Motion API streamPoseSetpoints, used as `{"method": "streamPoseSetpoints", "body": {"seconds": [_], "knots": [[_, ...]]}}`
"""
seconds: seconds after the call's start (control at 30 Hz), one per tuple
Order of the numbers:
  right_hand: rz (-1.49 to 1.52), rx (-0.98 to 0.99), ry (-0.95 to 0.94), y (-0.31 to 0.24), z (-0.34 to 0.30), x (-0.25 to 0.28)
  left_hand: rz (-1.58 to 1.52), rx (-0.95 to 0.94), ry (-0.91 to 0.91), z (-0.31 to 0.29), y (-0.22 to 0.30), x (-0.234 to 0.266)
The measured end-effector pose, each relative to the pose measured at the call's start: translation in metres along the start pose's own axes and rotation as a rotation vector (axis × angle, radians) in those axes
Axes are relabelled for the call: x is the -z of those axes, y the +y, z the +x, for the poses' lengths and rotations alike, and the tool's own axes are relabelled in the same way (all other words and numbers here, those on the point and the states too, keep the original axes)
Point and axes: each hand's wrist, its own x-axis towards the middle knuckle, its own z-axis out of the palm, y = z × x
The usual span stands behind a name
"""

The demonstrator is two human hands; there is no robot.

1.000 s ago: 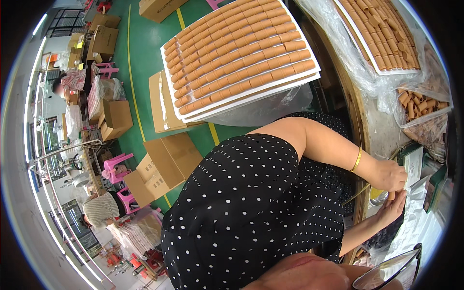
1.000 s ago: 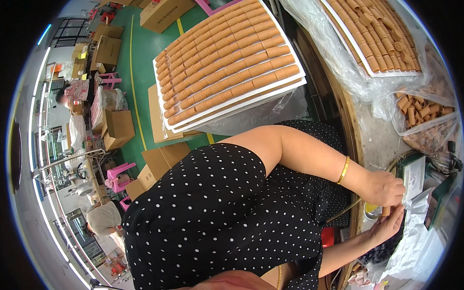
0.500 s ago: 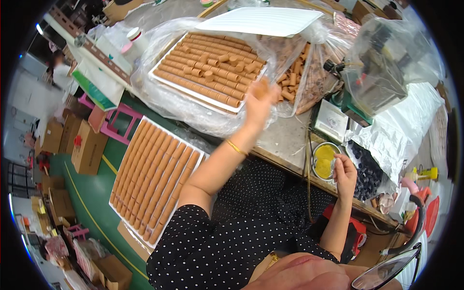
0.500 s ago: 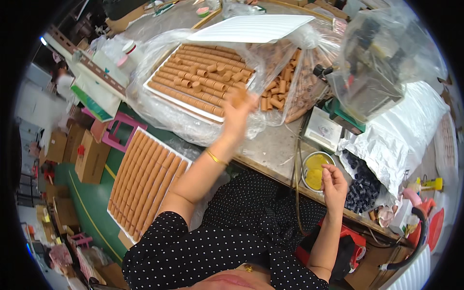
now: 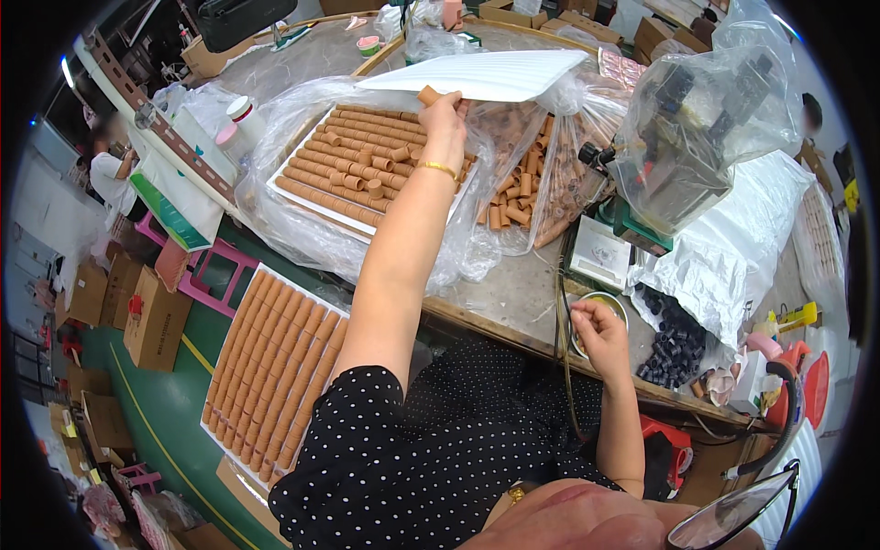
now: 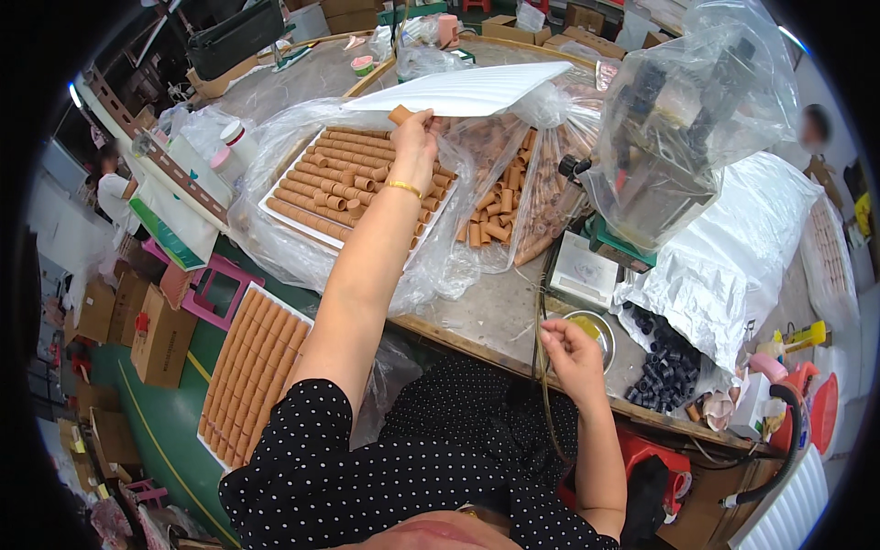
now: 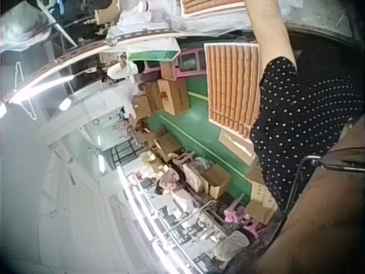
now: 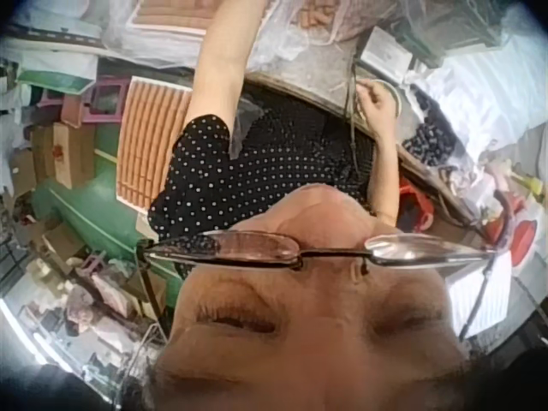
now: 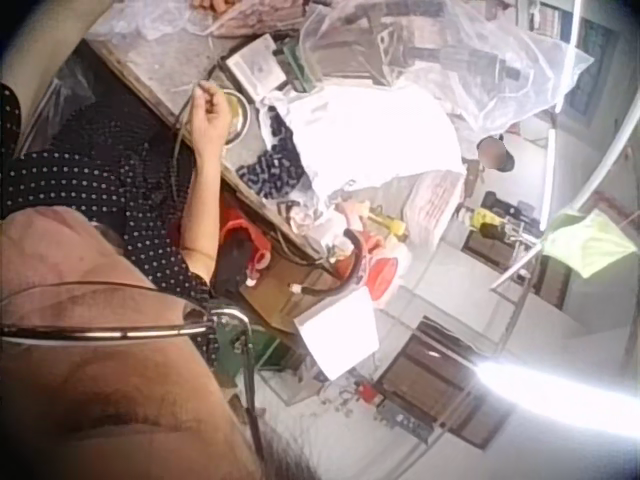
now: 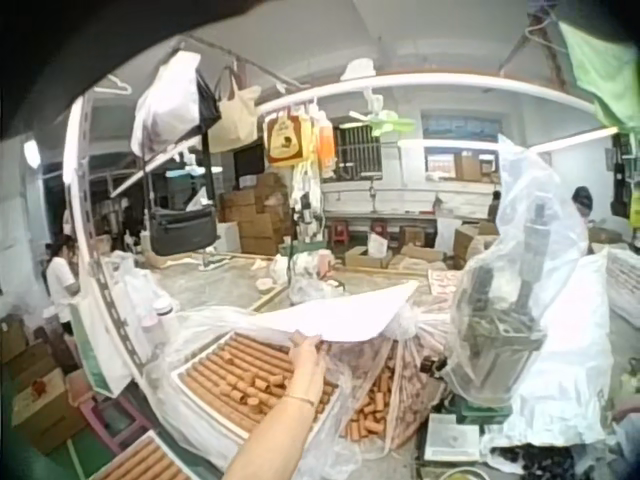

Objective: The person is seen taking small brown tubes, applying some substance from a yellow bowl, and then placing black caps on the tubes before organizing them in a tray.

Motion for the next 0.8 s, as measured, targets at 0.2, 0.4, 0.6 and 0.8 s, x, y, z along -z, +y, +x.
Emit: {"method": "streamPoseSetpoints", "body": {"seconds": [0.2, 0.4, 0.6, 0.8], "knots": [[0.348, 0.257, -0.07, -0.039, 0.069, -0.04, -0.173, -0.21, -0.25, -0.109, 0.043, 0.043], [0.645, 0.192, -0.113, -0.058, 0.114, -0.08, 0.06, -0.314, -0.204, -0.214, 0.075, 0.085], [0.708, 0.142, -0.243, -0.021, 0.112, -0.099, 0.727, -0.71, -0.253, -0.293, 0.105, 0.127], [0.48, 0.068, -0.479, -0.008, 0.11, -0.132, 0.926, -0.969, -0.804, -0.386, 0.131, 0.139]]}}
